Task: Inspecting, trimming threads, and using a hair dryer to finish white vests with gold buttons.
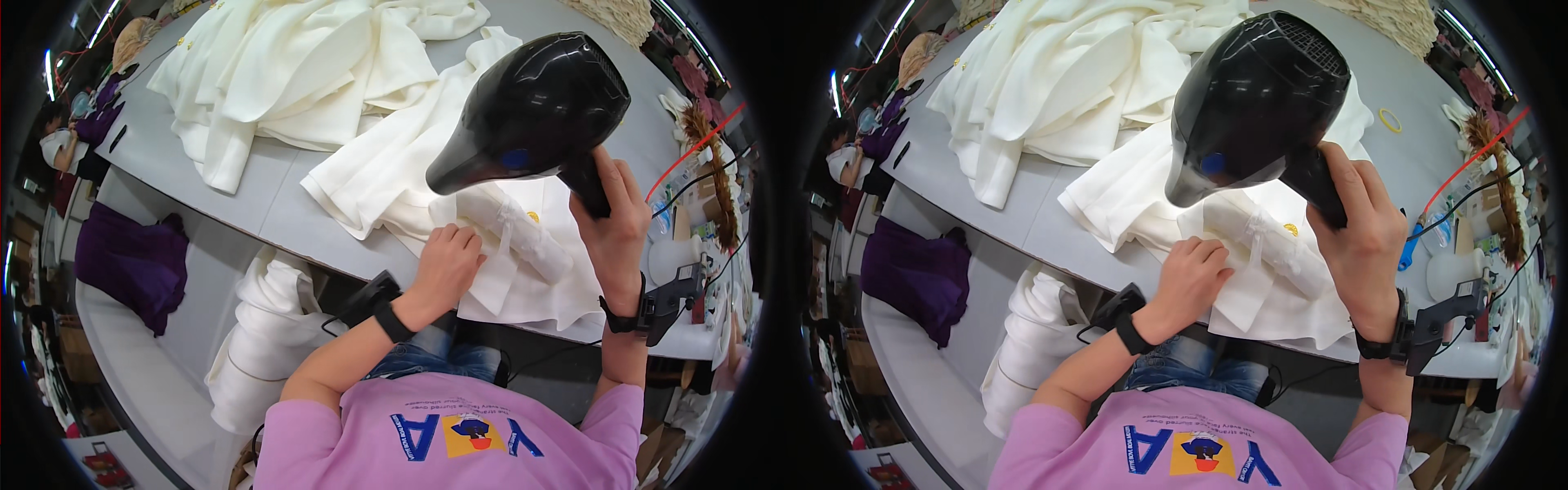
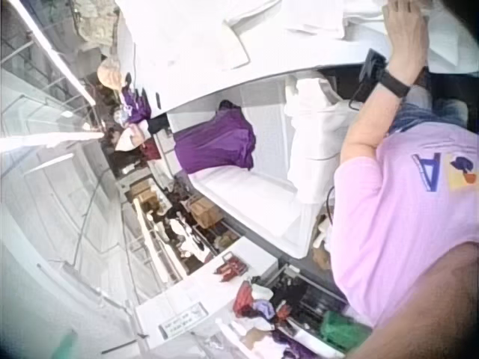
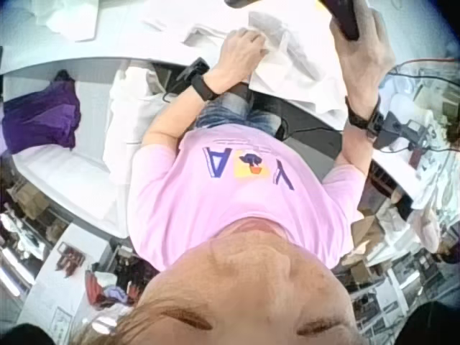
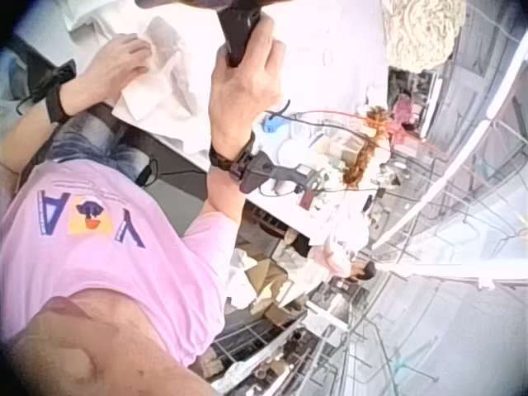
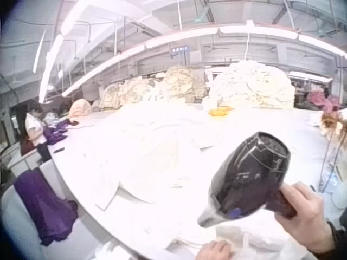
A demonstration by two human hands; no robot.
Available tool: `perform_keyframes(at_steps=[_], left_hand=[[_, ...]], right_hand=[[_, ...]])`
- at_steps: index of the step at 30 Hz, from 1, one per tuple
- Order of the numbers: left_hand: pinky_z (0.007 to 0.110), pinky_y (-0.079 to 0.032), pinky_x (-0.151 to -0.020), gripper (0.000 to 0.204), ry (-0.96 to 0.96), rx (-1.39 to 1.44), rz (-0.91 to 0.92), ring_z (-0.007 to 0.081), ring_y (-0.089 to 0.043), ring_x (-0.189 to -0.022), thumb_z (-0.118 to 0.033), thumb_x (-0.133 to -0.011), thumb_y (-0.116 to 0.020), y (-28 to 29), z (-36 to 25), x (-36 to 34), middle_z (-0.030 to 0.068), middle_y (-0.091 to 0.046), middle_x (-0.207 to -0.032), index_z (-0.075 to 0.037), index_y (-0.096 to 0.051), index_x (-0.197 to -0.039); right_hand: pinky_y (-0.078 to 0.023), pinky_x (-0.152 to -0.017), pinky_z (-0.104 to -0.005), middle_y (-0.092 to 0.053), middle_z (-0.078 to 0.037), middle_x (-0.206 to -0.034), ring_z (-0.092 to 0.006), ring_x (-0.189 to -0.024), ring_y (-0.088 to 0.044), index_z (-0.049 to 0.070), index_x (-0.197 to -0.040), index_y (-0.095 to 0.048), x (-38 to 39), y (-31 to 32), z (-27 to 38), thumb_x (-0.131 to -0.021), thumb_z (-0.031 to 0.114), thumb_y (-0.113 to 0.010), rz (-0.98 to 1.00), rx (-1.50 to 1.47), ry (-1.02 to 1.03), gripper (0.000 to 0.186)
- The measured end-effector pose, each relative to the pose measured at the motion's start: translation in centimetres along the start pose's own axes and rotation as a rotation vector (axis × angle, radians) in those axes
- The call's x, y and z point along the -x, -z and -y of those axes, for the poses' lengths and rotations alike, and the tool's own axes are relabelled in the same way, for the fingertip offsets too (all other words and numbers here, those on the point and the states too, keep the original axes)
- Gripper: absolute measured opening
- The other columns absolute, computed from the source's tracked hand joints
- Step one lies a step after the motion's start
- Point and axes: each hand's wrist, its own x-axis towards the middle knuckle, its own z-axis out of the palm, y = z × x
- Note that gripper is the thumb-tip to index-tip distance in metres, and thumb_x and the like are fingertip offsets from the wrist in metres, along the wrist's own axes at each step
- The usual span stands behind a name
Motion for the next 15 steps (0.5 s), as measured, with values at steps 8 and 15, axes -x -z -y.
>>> perform_keyframes(at_steps=[8, 15], left_hand=[[0.042, -0.037, -0.096, 0.072, -0.145, 0.095, 0.125, 0.0340, -0.044, -0.121, -0.020, -0.076, -0.069, -3.6, -2.1, -4.5, 0.0230, -0.040, -0.137, -0.001, -0.035, -0.136], [0.048, -0.030, -0.103, 0.045, -0.045, -0.333, 0.113, 0.0341, -0.040, -0.126, -0.017, -0.076, -0.065, -0.6, 0.8, -0.4, 0.0169, -0.049, -0.131, -0.002, -0.056, -0.117]], right_hand=[[-0.049, -0.061, -0.0360, -0.058, -0.010, -0.088, -0.0286, -0.070, -0.059, 0.009, -0.117, -0.059, 0.3, 1.6, 0.1, -0.057, -0.008, -0.071, -0.022, 0.091, 0.024, 0.064], [-0.048, -0.062, -0.0354, -0.058, -0.010, -0.089, -0.0284, -0.071, -0.059, 0.008, -0.115, -0.060, 2.0, 2.5, -1.2, -0.057, -0.008, -0.070, 0.008, 0.092, -0.030, 0.061]])
